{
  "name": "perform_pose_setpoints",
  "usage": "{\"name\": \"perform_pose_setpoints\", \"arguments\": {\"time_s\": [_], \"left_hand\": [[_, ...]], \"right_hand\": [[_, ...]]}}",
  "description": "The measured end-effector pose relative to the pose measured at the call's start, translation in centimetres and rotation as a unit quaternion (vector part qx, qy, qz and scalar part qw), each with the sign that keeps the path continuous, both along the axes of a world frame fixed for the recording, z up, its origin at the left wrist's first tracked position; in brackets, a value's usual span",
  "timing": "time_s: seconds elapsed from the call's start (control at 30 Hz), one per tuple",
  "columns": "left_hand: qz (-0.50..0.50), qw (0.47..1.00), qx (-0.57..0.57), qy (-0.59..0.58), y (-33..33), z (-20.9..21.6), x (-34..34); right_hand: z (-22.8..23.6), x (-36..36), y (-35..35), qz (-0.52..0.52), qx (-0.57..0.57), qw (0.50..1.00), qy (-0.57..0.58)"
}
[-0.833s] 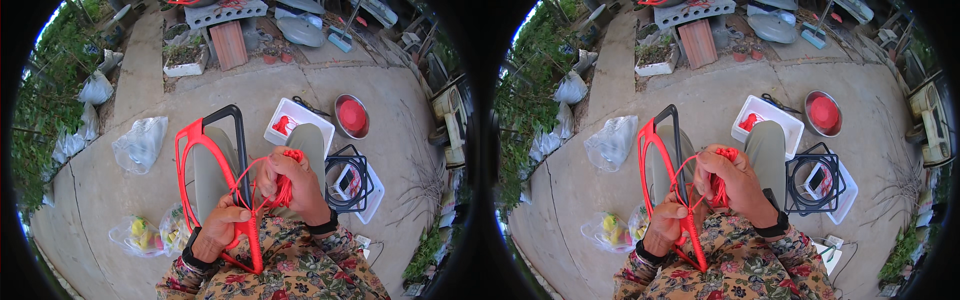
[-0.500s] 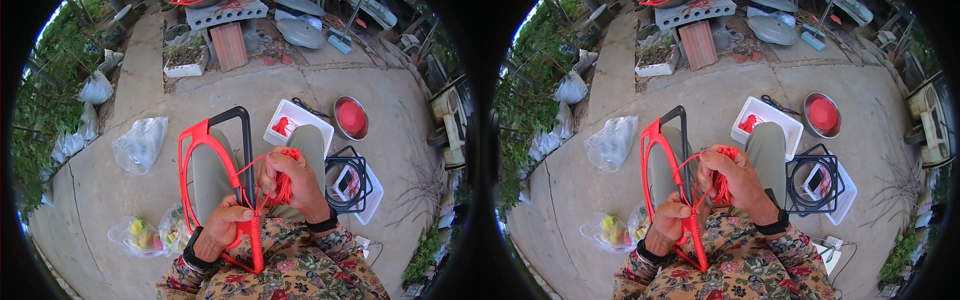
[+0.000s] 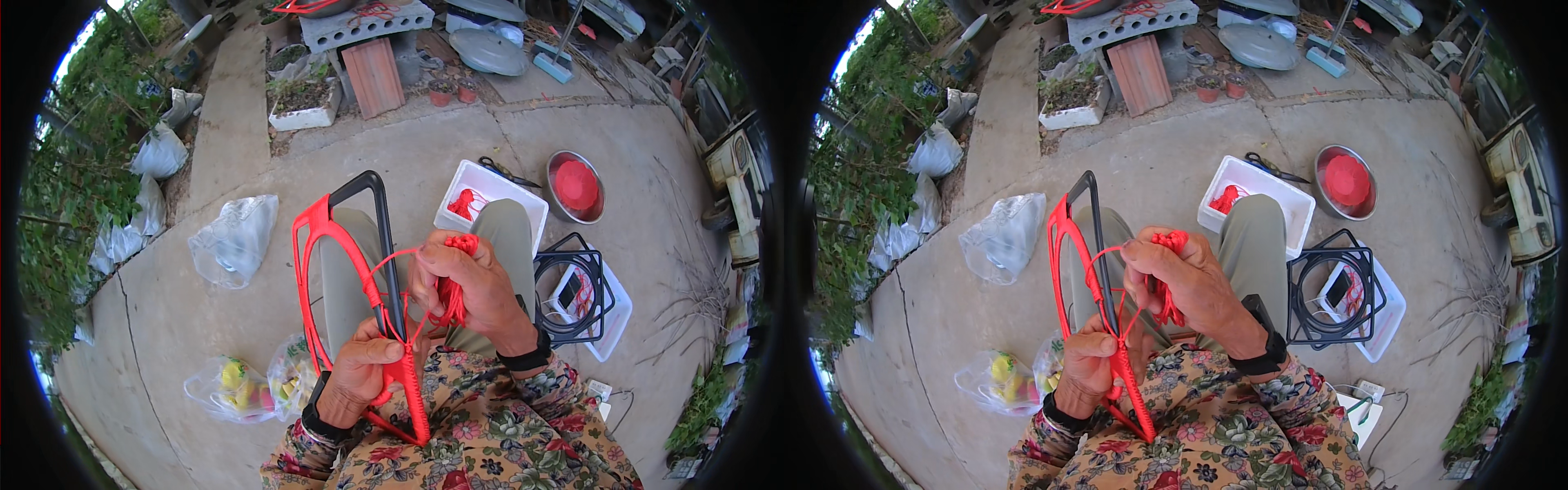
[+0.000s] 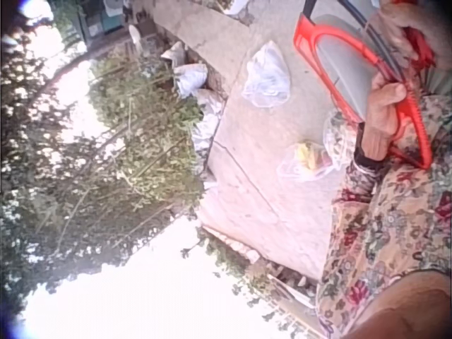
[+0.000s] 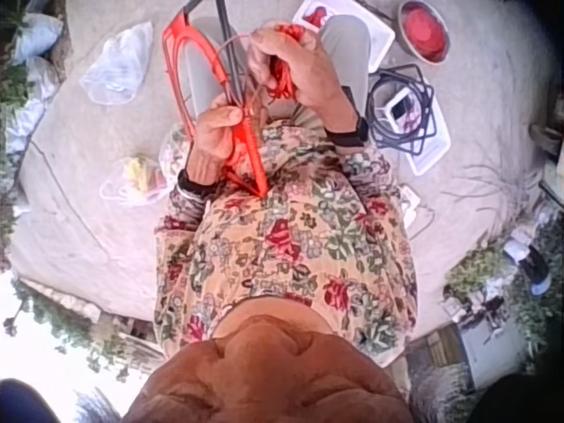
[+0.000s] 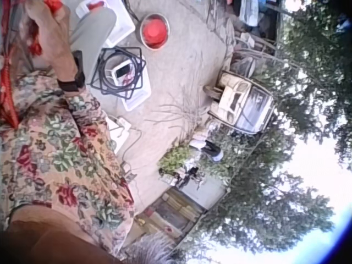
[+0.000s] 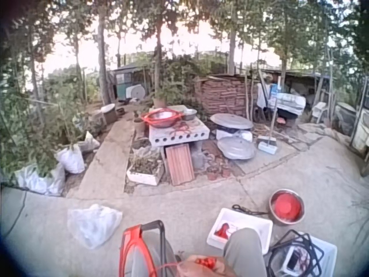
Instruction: The recorder is winding red string onto a red plastic frame, possibly for furniture assembly or craft.
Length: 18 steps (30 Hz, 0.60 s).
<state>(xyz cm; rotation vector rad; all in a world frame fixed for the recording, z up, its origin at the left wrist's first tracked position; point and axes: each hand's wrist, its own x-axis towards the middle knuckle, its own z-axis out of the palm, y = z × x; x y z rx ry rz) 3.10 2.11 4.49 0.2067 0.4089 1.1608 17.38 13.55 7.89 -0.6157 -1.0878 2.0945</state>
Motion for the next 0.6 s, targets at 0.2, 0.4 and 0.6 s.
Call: {"name": "perform_pose_setpoints", "arguments": {"time_s": [0.2,0.4,0.6], "left_hand": [[0.021,0.999,0.014,0.029,0.2,0.6,0.4],[0.000,1.000,-0.018,0.000,0.0,-0.5,0.0],[-0.005,0.998,-0.063,-0.021,0.1,-1.2,0.2]], "right_hand": [[-1.0,0.5,-0.7,0.007,-0.008,1.000,0.020],[-0.9,1.8,-1.7,-0.017,0.006,1.000,-0.004],[-1.0,3.1,-1.7,-0.019,0.008,0.994,-0.108]]}}
